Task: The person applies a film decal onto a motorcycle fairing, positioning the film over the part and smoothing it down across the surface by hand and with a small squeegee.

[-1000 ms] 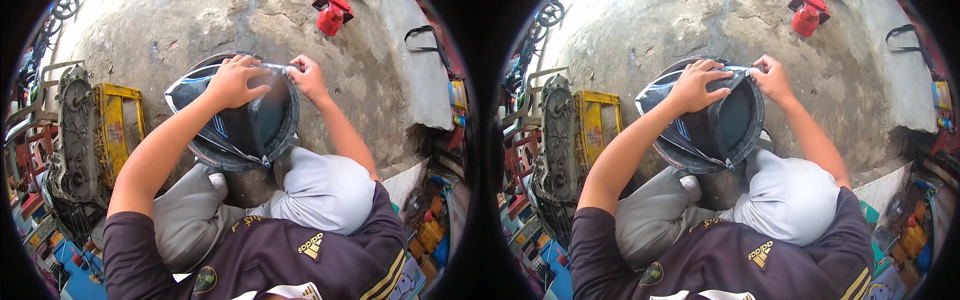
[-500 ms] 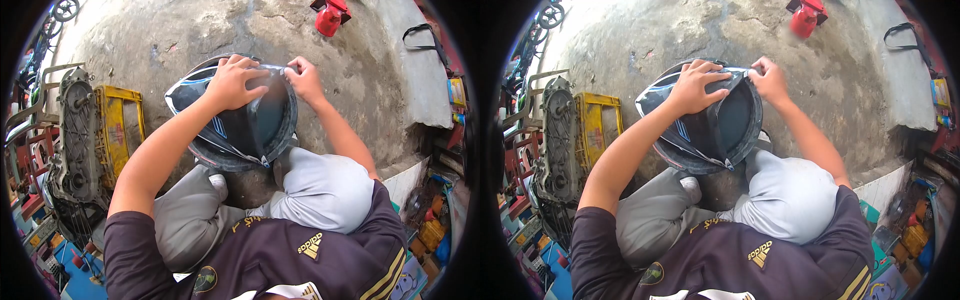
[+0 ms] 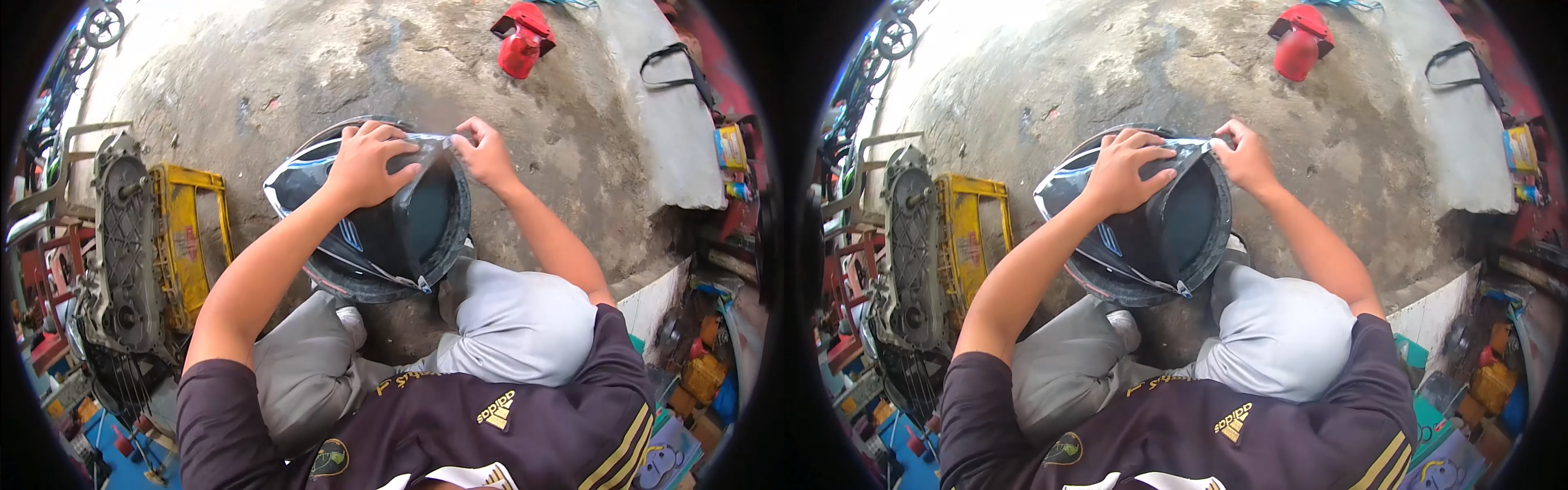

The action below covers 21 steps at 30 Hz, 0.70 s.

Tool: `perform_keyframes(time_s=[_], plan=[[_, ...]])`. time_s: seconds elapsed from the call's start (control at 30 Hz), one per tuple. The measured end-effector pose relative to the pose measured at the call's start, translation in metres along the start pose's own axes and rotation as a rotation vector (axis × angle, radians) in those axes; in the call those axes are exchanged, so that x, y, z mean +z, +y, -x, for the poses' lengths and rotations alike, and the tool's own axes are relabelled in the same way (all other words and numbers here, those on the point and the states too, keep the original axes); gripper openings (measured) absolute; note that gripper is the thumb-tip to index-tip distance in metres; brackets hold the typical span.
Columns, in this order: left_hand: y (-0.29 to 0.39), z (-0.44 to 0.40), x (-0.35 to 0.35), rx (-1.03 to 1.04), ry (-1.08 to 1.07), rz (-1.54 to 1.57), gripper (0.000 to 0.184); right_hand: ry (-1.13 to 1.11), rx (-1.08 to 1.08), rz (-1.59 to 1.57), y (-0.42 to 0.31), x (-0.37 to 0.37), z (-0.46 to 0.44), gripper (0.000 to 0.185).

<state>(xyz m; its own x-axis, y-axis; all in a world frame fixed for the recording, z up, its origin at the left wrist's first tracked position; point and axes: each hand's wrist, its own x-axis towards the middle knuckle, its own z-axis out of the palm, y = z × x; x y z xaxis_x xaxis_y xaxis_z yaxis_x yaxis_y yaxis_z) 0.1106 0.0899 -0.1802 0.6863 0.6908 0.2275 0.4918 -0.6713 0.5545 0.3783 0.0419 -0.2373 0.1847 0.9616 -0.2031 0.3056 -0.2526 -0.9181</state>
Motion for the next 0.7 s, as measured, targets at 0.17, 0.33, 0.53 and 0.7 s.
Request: perform_keyframes(time_s=[0.17,0.33,0.53,0.7], plan=[[0.003,-0.002,-0.003,-0.031,-0.04,-0.027,0.032,0.042,-0.053,0.038,0.001,0.006,0.016,0.016],[0.01,0.002,-0.02,-0.026,-0.075,-0.089,0.036,-0.023,-0.086,0.104,-0.003,-0.003,0.016,0.018],[0.012,0.032,-0.091,-0.048,-0.219,-0.226,0.052,-0.071,-0.091,0.379,-0.039,-0.014,0.023,0.025],[0.004,0.079,-0.105,-0.08,-0.437,-0.318,0.083,-0.184,-0.266,0.462,-0.12,0.002,0.058,0.023]])
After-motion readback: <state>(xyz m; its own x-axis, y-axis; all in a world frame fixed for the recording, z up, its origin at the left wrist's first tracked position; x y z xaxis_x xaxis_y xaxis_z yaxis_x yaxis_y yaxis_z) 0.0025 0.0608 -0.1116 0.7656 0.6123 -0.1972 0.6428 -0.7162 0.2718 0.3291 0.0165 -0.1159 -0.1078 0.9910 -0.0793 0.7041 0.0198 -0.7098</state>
